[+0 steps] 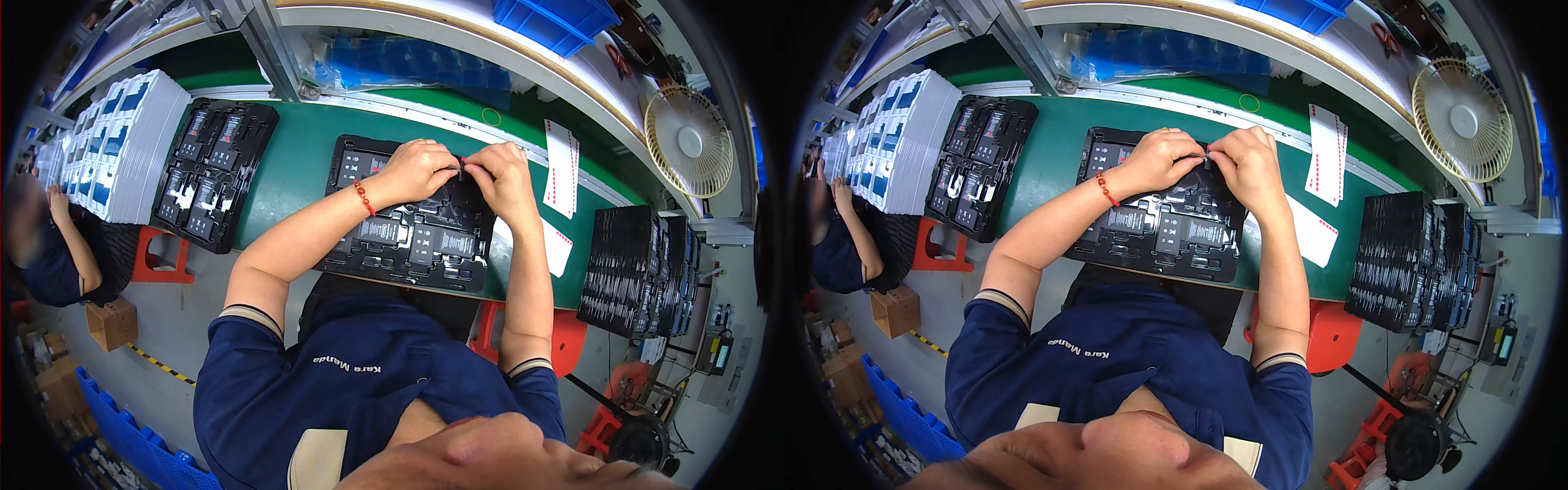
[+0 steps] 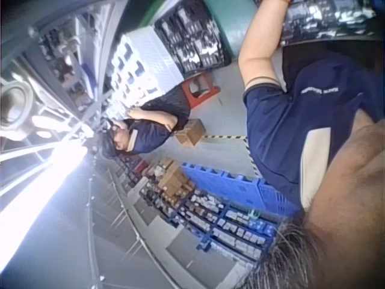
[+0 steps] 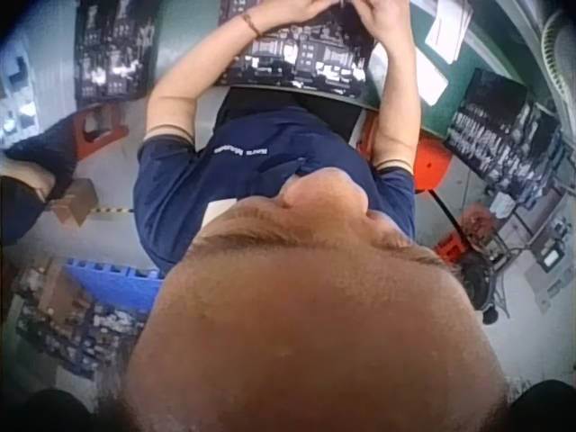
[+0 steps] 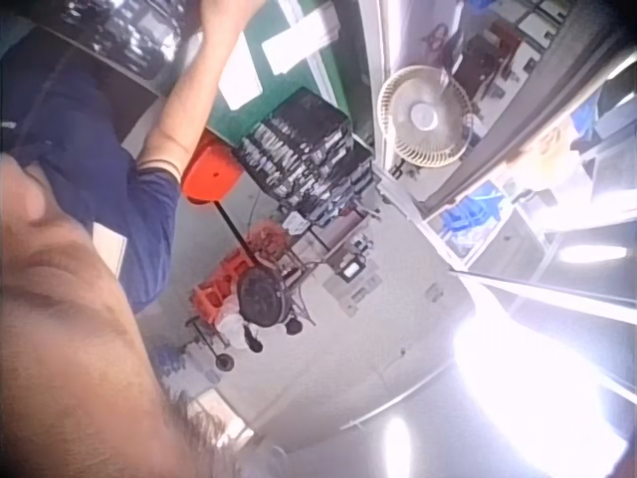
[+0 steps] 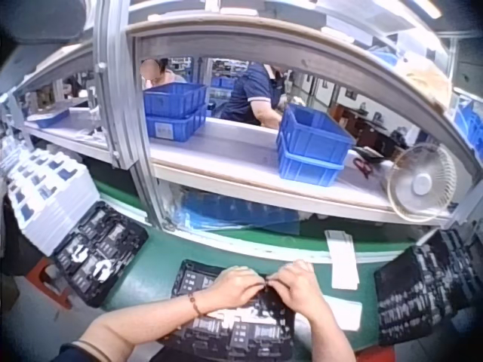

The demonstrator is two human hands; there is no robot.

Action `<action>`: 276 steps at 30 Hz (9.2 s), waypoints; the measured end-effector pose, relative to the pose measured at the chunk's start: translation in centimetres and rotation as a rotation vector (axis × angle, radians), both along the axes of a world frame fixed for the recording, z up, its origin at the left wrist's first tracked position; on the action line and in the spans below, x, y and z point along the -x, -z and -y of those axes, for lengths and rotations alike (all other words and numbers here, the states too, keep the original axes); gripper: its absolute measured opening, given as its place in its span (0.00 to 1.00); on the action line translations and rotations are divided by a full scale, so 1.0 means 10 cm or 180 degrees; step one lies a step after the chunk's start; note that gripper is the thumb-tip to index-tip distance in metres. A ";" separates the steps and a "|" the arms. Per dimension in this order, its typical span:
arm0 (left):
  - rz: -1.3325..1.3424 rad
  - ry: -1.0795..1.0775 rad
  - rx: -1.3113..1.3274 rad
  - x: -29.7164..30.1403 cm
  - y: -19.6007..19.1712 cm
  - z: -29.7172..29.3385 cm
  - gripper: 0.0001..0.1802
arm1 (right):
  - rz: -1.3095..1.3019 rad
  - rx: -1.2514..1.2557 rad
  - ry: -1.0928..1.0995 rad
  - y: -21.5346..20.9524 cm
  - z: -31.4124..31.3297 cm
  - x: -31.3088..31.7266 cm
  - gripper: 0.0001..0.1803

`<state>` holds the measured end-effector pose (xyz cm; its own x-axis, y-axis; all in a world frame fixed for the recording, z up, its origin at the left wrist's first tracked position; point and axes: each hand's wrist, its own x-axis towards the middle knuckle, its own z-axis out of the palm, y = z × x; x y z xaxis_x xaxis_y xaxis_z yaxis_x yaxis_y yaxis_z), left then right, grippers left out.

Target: Applying adhesive labels to electronic components within an assembly tray.

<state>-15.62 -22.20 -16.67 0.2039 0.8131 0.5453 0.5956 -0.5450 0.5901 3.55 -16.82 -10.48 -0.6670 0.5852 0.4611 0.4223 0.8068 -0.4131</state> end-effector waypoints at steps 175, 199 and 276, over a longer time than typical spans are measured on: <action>-0.0335 -0.0014 -0.0155 -0.31 -0.17 0.97 0.06 | -0.0615 0.3019 -0.0310 0.25 0.71 -0.34 0.16; -0.0189 -0.0116 -0.0115 -0.32 -0.15 0.96 0.05 | -0.0097 0.1474 0.0016 0.04 0.85 -0.30 0.20; 0.3722 -0.4569 -0.0706 2.22 0.70 2.72 0.16 | -0.1470 0.1484 0.1379 1.22 0.91 -0.83 0.13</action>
<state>-37.80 -49.39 -23.63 -0.9955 -0.0941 -0.0084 0.0079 -0.1713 0.9852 11.81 -25.95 -22.68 -0.1357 0.9507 0.2790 0.3627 0.3097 -0.8789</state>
